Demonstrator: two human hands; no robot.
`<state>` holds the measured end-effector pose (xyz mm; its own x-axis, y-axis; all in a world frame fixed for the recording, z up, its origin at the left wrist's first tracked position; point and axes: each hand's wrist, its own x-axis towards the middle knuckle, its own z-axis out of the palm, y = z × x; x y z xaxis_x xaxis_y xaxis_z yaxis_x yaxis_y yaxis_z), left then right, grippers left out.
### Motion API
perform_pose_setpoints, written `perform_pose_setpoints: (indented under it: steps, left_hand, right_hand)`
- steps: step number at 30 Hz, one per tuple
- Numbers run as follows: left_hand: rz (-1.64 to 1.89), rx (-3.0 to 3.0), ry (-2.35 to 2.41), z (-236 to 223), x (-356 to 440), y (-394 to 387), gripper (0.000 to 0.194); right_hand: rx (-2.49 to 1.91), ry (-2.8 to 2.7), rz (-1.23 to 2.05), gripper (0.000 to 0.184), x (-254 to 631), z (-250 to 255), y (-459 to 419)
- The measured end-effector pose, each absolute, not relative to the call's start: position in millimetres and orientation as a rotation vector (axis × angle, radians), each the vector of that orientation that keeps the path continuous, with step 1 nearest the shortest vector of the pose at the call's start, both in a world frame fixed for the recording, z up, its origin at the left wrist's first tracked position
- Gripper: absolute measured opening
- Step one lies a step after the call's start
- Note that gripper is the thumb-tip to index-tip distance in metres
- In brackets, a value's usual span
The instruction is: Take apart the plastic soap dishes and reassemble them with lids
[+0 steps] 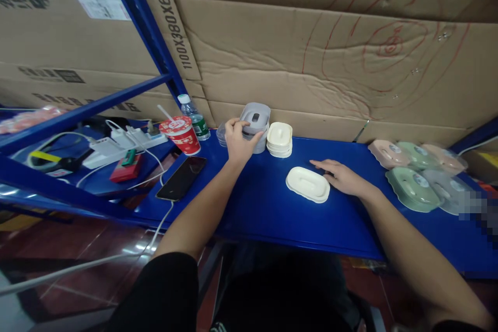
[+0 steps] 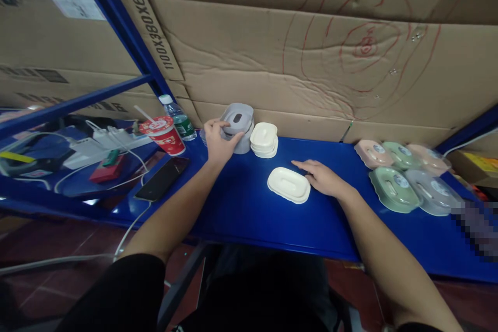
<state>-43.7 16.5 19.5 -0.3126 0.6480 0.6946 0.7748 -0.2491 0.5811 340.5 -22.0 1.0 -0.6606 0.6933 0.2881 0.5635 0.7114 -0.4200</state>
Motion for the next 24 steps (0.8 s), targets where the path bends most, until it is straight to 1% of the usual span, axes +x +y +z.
perform_pose_setpoints:
  steps: [2,4,8,12,15,17,19,21,24]
  left_hand:
    - [-1.561,-1.783,-1.927,17,-42,18,0.046]
    - [-1.511,-1.779,-1.967,15,-41,19,0.045]
    - [-1.441,-1.830,-1.942,14,-42,19,0.049]
    - [-1.397,-1.870,-1.920,12,-44,18,0.057]
    - [-1.393,-1.866,-1.916,11,-43,18,0.057]
    - [-1.397,-1.866,-1.905,11,-43,18,0.052]
    - [-1.398,-1.867,-1.900,12,-42,18,0.040]
    - [-1.393,-1.859,-1.901,13,-42,18,0.029]
    - [-1.403,-1.839,-1.891,16,-43,17,0.023]
  right_hand:
    - [-0.906,-2.519,0.494,0.064,335,4,-28]
    - [-0.834,-2.547,0.573,0.062,328,6,-34]
    - [-0.750,-2.616,0.626,0.046,314,9,-44]
    - [-0.768,-2.641,0.660,0.032,312,9,-47]
    - [-0.801,-2.614,0.662,0.024,313,9,-47]
    - [-0.802,-2.589,0.657,0.018,313,8,-47]
    - [-0.777,-2.572,0.684,0.015,312,6,-46]
    - [-0.746,-2.572,0.727,0.019,312,4,-44]
    - [-0.753,-2.569,0.710,0.026,314,1,-40]
